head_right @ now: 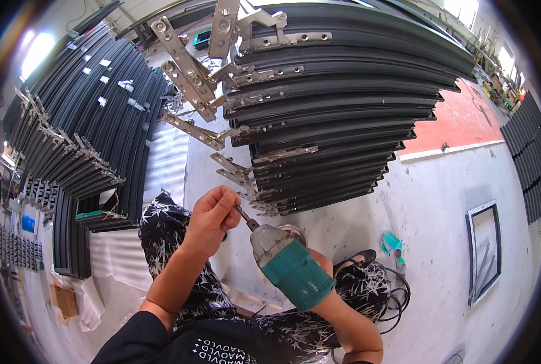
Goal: The person fastens metal hinges onto stacked window frames using a power drill and screws, then adjusts the hinges with a screwdriver.
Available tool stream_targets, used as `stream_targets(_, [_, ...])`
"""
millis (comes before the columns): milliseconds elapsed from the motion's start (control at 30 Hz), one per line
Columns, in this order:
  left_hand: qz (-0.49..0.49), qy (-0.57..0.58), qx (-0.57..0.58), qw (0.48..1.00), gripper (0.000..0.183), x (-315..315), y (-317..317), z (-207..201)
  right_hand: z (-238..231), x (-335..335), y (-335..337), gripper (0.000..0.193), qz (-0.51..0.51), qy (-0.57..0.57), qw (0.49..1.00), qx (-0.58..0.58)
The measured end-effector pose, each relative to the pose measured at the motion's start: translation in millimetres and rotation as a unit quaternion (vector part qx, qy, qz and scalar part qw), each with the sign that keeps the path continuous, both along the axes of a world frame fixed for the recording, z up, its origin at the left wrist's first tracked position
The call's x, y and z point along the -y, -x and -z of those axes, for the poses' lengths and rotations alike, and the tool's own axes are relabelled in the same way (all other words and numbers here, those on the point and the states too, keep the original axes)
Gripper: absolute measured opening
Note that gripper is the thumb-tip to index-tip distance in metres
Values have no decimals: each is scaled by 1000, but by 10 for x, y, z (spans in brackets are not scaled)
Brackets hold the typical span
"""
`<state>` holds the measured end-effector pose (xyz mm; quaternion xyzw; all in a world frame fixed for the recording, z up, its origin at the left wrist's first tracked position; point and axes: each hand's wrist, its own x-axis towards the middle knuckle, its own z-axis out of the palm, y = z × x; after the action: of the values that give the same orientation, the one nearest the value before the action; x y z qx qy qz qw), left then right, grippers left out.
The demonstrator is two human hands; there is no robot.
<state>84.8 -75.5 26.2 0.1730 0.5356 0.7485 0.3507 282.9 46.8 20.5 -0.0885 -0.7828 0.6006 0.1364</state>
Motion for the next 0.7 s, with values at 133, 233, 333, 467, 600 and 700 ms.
stream_targets(133, [11,-29,22,999,21,-71,6,-52,67,-13,9,38,-12,79,997,18])
stream_targets(233, [22,-43,0,999,25,-116,28,-153,55,-15,59,39,1,166,986,22])
stream_targets(333, [-1,-80,47,996,31,-185,23,-325,60,-50,175,38,41,174,984,-23])
stream_targets(467, [-114,-19,-128,985,33,8,276,-386,136,-141,415,37,122,51,984,-119])
stream_targets(600, [-235,59,-315,918,34,225,695,-724,206,-305,575,37,167,-229,952,-119])
stream_targets(700, [-213,99,-439,867,33,314,994,-1059,228,-322,703,32,146,141,969,-141])
